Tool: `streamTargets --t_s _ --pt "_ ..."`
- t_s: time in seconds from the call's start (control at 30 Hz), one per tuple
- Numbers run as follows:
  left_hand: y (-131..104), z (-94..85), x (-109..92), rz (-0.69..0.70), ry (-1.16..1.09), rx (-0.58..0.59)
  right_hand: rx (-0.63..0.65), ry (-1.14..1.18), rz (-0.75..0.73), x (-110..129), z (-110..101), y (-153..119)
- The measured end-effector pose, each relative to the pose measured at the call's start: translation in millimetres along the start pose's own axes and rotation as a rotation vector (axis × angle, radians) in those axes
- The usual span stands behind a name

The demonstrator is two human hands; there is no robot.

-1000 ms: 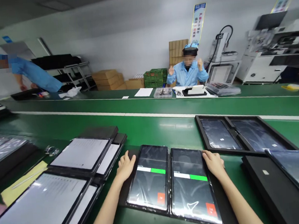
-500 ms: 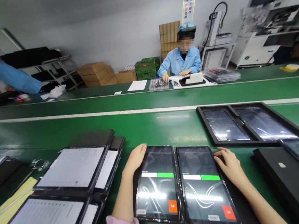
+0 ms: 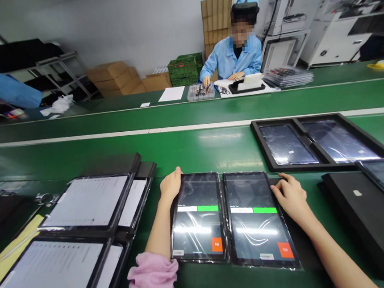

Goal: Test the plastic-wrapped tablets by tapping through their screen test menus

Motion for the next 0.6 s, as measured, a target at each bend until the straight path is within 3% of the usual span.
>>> streamTargets --t_s 0.2,0.37,0.43,0.5,0.6 --pt "1 -19.6 6 0.019 -0.159 -0.179 -0.015 -0.037 -0.017 3 1 -4" --pt "0 -27.9 3 0.002 -0.169 -0.261 0.005 -0.043 0.010 11 -1 3" --pt "-1 -28.0 0 -0.005 -0.136 -0.272 -0.012 -0.002 0.007 24 -18 1" --pt "-2 -26.5 -2 -0.017 -0.096 -0.265 -0.052 0.092 -0.061 41 -51 -14" --pt "-4 -22.7 -5 -0.029 -0.050 -0.234 0.003 0.247 -0.268 63 -109 -63"
Point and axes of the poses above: each hand's wrist, its own y-axis towards the middle knuckle, its own z-axis out of the palm, x = y × z, the point moved 7 cm from there along y, towards the middle knuckle, and after that the axes turned 12 degrees about z, right-handed, at the moved point
